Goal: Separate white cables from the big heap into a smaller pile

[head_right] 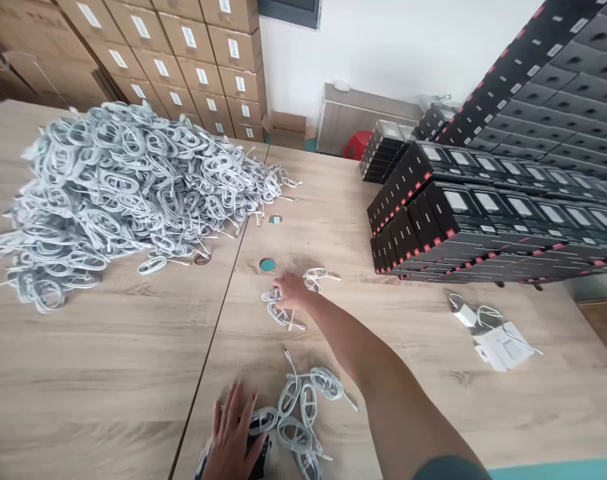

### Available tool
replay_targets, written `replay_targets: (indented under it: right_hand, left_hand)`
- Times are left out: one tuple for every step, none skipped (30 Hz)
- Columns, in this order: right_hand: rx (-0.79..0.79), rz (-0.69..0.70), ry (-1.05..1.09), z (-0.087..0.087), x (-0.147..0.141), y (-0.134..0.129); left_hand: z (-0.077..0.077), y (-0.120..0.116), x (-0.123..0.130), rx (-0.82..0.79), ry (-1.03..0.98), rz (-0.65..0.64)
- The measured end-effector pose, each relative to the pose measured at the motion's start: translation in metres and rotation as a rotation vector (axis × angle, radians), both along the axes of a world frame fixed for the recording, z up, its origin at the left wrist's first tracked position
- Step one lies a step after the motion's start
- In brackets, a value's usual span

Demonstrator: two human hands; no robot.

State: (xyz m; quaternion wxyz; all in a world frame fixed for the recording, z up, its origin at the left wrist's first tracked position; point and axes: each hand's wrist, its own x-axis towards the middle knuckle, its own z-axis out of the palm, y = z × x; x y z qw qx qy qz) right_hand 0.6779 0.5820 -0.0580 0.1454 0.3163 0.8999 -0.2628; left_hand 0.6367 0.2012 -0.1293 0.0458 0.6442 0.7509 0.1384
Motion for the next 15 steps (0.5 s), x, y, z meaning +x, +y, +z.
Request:
replay_targets:
  right_hand:
    - [0.002, 0.04, 0.008, -0.002, 0.018, -0.013]
    - [0.006, 0.071, 0.015, -0.003, 0.038, -0.026]
    - [0.008, 0.082, 0.021, -0.004, 0.06, -0.039]
    - [0.006, 0.072, 0.023, -0.004, 0.083, -0.052]
    - [0.001, 0.051, 0.023, -0.005, 0.106, -0.065]
    - [-0.007, 0.021, 0.022, -0.005, 0.128, -0.078]
    - [-0.014, -0.013, 0.023, -0.005, 0.15, -0.092]
    - [-0.017, -0.055, 0.026, -0.005, 0.17, -0.105]
    - [-0.019, -0.101, 0.034, -0.006, 0.188, -0.117]
    - [-0.019, -0.15, 0.046, -0.007, 0.205, -0.13]
    - [-0.019, -0.201, 0.06, -0.007, 0.222, -0.142]
    - [-0.02, -0.254, 0.072, -0.008, 0.237, -0.153]
    - [-0.021, -0.307, 0.08, -0.009, 0.252, -0.163]
    - [-0.023, -0.36, 0.084, -0.009, 0.266, -0.173]
    - [-0.024, -0.413, 0.089, -0.01, 0.28, -0.183]
  left_hand:
    - [0.005, 0.008, 0.006, -0.002, -0.035, -0.003]
    - [0.009, 0.016, 0.014, -0.007, -0.069, -0.013]
    - [0.013, 0.023, 0.022, -0.016, -0.102, -0.038]
    - [0.016, 0.028, 0.03, -0.03, -0.132, -0.08]
    - [0.019, 0.032, 0.038, -0.047, -0.159, -0.14]
    - [0.021, 0.035, 0.047, -0.064, -0.181, -0.208]
    - [0.022, 0.037, 0.057, -0.081, -0.196, -0.275]
    - [0.022, 0.038, 0.066, -0.095, -0.202, -0.333]
    - [0.022, 0.039, 0.076, -0.103, -0.2, -0.372]
    - [0.02, 0.04, 0.086, -0.104, -0.192, -0.391]
    - [0.019, 0.041, 0.097, -0.097, -0.181, -0.399]
    - [0.017, 0.042, 0.109, -0.087, -0.17, -0.401]
    - [0.016, 0.043, 0.121, -0.074, -0.162, -0.404]
    - [0.015, 0.043, 0.134, -0.063, -0.161, -0.415]
    - [0.014, 0.043, 0.147, -0.053, -0.168, -0.439]
